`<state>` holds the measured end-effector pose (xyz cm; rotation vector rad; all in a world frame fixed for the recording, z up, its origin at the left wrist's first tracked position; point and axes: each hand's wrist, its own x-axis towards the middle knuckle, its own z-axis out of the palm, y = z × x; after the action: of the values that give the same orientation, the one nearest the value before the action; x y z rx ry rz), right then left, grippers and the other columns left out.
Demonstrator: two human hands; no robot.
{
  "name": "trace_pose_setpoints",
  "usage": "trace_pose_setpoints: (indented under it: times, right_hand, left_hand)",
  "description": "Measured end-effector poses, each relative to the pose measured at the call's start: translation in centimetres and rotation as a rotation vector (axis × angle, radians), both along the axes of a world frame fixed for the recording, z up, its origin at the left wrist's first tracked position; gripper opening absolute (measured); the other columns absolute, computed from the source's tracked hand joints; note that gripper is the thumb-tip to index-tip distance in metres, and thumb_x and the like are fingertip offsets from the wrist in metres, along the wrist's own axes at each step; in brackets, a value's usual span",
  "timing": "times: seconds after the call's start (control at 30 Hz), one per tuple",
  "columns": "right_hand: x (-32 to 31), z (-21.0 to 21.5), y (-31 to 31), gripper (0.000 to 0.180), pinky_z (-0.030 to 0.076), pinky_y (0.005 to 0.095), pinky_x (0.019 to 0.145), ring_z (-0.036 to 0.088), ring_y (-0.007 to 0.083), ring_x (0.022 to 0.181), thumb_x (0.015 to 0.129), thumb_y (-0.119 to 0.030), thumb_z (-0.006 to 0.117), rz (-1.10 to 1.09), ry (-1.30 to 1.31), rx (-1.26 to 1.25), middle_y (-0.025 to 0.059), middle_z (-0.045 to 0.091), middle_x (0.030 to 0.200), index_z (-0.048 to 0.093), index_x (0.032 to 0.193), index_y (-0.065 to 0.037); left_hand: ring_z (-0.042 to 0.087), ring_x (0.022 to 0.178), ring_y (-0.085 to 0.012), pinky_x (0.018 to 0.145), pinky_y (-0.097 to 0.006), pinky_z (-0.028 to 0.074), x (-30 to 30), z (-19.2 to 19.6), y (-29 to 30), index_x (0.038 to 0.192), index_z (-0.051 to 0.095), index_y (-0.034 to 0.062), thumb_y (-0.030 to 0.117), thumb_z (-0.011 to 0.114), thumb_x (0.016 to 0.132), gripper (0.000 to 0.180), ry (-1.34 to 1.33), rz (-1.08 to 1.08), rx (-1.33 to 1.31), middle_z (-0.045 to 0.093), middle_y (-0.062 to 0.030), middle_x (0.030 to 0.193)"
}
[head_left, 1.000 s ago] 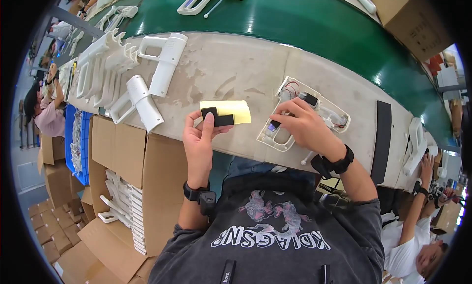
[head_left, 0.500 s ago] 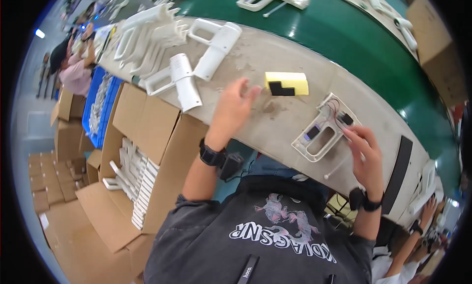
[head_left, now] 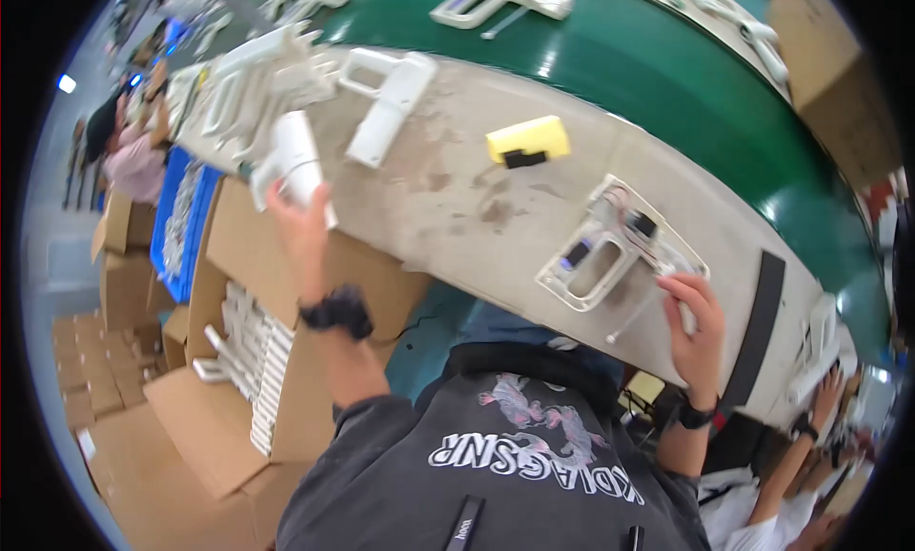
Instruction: Assembling plastic device housings by peeling adhesive backings and joining components on a factory line.
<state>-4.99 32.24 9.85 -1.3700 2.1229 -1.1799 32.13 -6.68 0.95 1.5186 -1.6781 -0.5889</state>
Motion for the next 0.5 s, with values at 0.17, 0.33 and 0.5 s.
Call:
trace_pose_setpoints:
  times: [0.17, 0.33, 0.5]
  right_hand:
    - [4.9, -2.1, -5.2, 0.052, 0.051, 0.0359, 0.096, 0.065, 0.0226, 0.111, 0.093, -0.012, 0.069, 0.180, -0.611, -0.177, 0.0132, 0.065, 0.124, 0.050, 0.141, -0.002]
    - [6.7, -0.5, -7.2, 0.067, 0.050, 0.0375, 0.101, 0.062, 0.0243, 0.119, 0.092, -0.015, 0.072, 0.218, -0.789, -0.368, 0.0139, 0.059, 0.134, 0.039, 0.148, 0.001]
    - [0.8, 0.0, -2.4, 0.058, 0.050, 0.0345, 0.099, 0.060, 0.0194, 0.118, 0.092, -0.014, 0.068, 0.098, -0.988, -0.225, 0.0104, 0.061, 0.130, 0.045, 0.144, 0.001]
  left_hand:
    - [0.050, 0.122, -0.0256, 0.100, -0.037, 0.045, -11.4, 9.0, 15.8, 0.144, 0.028, -0.0012, 0.008, 0.078, 0.086, 0.077, 0.378, -0.228, 0.104, 0.046, -0.0185, 0.134]
    - [0.047, 0.127, -0.0269, 0.103, -0.040, 0.043, -15.7, 6.9, 24.5, 0.145, 0.022, 0.0020, 0.006, 0.081, 0.081, 0.087, 0.625, -0.781, 0.316, 0.039, -0.0170, 0.141]
    - [0.055, 0.127, -0.0279, 0.106, -0.044, 0.043, -14.4, 10.0, 18.9, 0.138, 0.052, 0.0044, 0.007, 0.085, 0.077, 0.070, 0.112, -1.431, 0.509, 0.053, -0.0175, 0.142]
